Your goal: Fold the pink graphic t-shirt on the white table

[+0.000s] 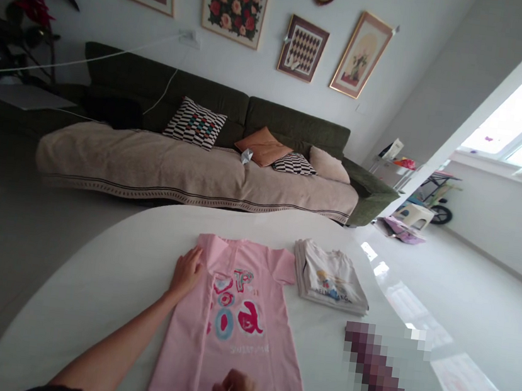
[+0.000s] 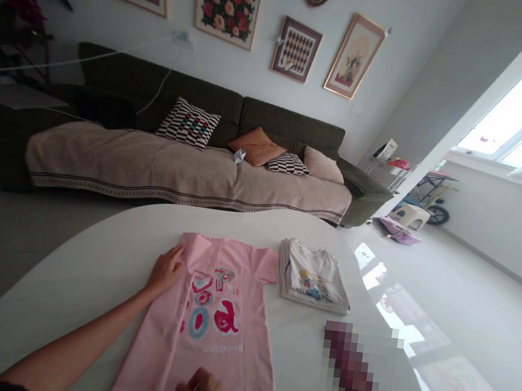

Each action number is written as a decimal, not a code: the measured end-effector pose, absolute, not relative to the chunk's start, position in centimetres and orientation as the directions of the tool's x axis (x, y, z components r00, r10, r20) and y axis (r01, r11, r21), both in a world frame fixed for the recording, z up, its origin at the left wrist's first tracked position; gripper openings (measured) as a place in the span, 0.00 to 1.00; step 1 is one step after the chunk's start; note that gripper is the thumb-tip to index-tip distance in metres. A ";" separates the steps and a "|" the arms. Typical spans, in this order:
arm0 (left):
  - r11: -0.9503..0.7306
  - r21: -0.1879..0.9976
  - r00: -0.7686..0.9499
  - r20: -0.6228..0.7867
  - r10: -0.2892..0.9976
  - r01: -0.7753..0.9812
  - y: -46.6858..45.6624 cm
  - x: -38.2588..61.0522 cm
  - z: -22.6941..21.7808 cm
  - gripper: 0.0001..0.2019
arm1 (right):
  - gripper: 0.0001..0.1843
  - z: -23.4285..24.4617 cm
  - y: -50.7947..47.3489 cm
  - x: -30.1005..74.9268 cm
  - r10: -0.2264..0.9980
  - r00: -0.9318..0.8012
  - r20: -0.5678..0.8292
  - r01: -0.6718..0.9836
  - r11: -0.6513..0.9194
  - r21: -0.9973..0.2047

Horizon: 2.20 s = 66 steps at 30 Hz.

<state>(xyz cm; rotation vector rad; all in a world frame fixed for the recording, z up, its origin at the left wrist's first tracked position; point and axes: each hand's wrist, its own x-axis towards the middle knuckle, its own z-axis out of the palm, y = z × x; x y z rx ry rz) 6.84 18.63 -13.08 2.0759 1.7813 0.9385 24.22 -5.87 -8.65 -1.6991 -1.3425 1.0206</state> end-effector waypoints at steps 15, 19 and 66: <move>-0.197 0.421 0.069 0.300 0.951 0.885 18.8 7.2 -13.8 0.23 | 0.15 -10.0 19.2 22.7 0.955 0.258 0.147 0.780 -0.116 -0.615; -0.183 0.403 0.066 0.287 0.956 0.897 18.7 7.4 -13.7 0.23 | 0.15 -10.7 18.4 22.7 0.961 0.184 0.207 0.834 -0.041 -0.550; -0.081 0.231 0.028 0.221 0.975 0.970 18.2 8.3 -12.5 0.25 | 0.28 -8.7 21.5 21.5 0.955 -0.209 0.209 0.866 0.280 -0.414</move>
